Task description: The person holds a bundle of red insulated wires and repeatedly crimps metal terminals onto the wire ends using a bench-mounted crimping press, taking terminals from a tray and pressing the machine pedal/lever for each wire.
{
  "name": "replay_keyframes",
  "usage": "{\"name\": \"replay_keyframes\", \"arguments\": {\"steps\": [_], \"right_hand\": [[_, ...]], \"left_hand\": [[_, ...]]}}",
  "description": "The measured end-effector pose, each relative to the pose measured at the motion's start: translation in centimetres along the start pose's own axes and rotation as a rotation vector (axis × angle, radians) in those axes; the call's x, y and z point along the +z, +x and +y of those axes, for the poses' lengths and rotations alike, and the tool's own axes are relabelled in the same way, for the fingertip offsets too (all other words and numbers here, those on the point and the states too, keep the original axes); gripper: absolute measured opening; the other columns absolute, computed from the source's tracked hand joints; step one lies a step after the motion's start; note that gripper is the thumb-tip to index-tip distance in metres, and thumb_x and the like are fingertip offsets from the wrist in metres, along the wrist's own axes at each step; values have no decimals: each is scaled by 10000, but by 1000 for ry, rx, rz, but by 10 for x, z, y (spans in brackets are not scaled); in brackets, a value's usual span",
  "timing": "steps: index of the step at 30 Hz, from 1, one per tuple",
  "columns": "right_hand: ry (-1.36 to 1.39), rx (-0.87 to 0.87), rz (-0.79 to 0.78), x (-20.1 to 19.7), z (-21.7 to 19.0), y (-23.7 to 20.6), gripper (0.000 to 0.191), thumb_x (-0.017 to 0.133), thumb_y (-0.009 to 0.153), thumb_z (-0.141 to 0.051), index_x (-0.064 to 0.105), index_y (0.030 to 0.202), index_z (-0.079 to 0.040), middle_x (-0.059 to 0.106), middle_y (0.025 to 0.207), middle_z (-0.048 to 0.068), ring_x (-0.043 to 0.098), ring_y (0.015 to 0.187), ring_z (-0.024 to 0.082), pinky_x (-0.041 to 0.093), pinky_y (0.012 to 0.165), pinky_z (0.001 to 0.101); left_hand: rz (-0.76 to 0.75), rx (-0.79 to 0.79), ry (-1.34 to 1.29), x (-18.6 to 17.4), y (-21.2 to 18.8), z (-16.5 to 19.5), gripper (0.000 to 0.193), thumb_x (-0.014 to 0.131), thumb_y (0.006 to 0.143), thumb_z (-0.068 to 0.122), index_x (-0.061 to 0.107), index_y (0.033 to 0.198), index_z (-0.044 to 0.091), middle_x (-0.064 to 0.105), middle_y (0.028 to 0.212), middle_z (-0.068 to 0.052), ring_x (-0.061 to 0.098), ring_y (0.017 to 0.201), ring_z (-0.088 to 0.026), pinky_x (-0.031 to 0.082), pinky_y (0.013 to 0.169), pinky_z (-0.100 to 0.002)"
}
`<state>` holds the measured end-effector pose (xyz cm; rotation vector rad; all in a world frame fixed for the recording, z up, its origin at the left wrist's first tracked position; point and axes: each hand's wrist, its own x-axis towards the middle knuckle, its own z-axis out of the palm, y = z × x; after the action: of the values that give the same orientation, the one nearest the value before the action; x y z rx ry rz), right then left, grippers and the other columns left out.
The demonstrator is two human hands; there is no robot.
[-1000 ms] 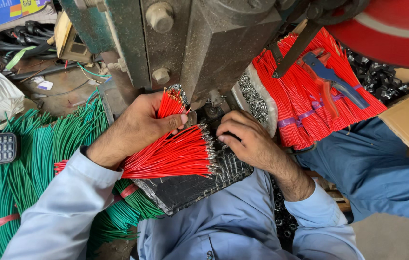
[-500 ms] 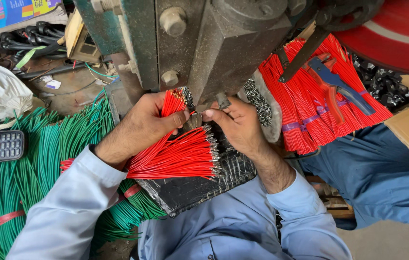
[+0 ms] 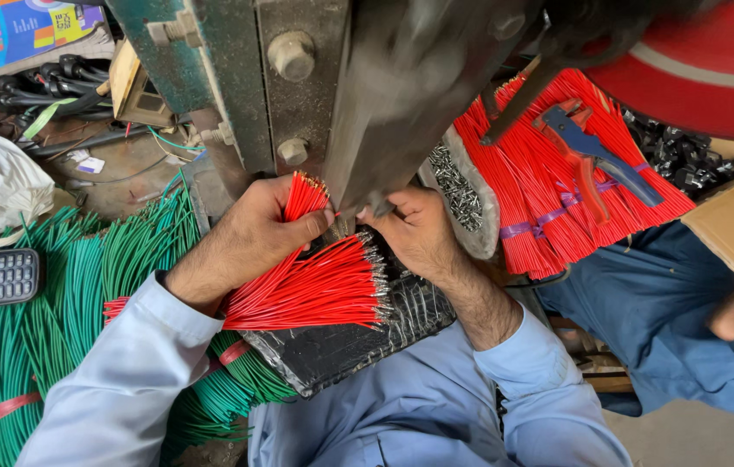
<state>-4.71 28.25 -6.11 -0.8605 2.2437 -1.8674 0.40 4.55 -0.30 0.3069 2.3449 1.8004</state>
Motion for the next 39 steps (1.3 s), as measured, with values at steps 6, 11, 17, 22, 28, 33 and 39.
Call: {"name": "replay_keyframes", "arguments": {"steps": [6,11,17,22,28,33,39], "right_hand": [[30,25,-9,0,-7,-7,92,725,992,-47,730,1067,5,730,942,50,654,882,88,552,788,268],[-155,-154,-133,-29,-32,-23,109,702,986,-46,725,1087,-13,744,1010,70,730,949,155,591,847,285],[-573,-265,-247,-57,-42,-29,149,771,853,-99,741,985,-37,654,906,104,674,871,248,544,788,347],[-527,-33,-274,-56,-39,-25,111,745,878,-84,664,913,-17,685,844,55,697,775,183,567,709,326],[-292,-24,-21,-37,-36,-21,140,639,970,-2,695,1099,1,758,986,61,745,915,124,612,817,281],[80,-51,2,-6,-26,-12,112,605,1030,-24,657,1121,17,746,1058,68,704,1009,109,573,902,261],[-47,14,71,-1,-6,-1,85,706,1004,-65,681,1022,14,716,894,14,632,842,59,534,765,233]], "left_hand": [[-20,-15,-72,0,0,-2,128,677,950,131,675,986,9,645,768,40,565,727,-42,512,646,-264],[-49,136,44,0,1,-4,172,736,884,105,649,988,0,641,799,37,580,762,-44,524,689,-252],[-74,19,-124,-2,7,-7,109,679,968,117,702,974,10,669,803,40,587,766,-38,526,686,-257],[-69,-20,-156,-1,5,-4,113,711,931,110,699,988,13,679,816,42,595,767,-39,536,689,-256],[-67,-14,-160,1,0,1,116,710,937,106,684,997,10,669,824,44,589,779,-33,540,696,-256],[-45,-23,-89,2,1,2,111,696,931,100,686,988,6,656,796,36,583,758,-37,533,674,-262],[-18,48,-15,-2,1,1,126,673,934,106,678,1001,-1,672,787,22,594,758,-51,538,687,-273]]}}
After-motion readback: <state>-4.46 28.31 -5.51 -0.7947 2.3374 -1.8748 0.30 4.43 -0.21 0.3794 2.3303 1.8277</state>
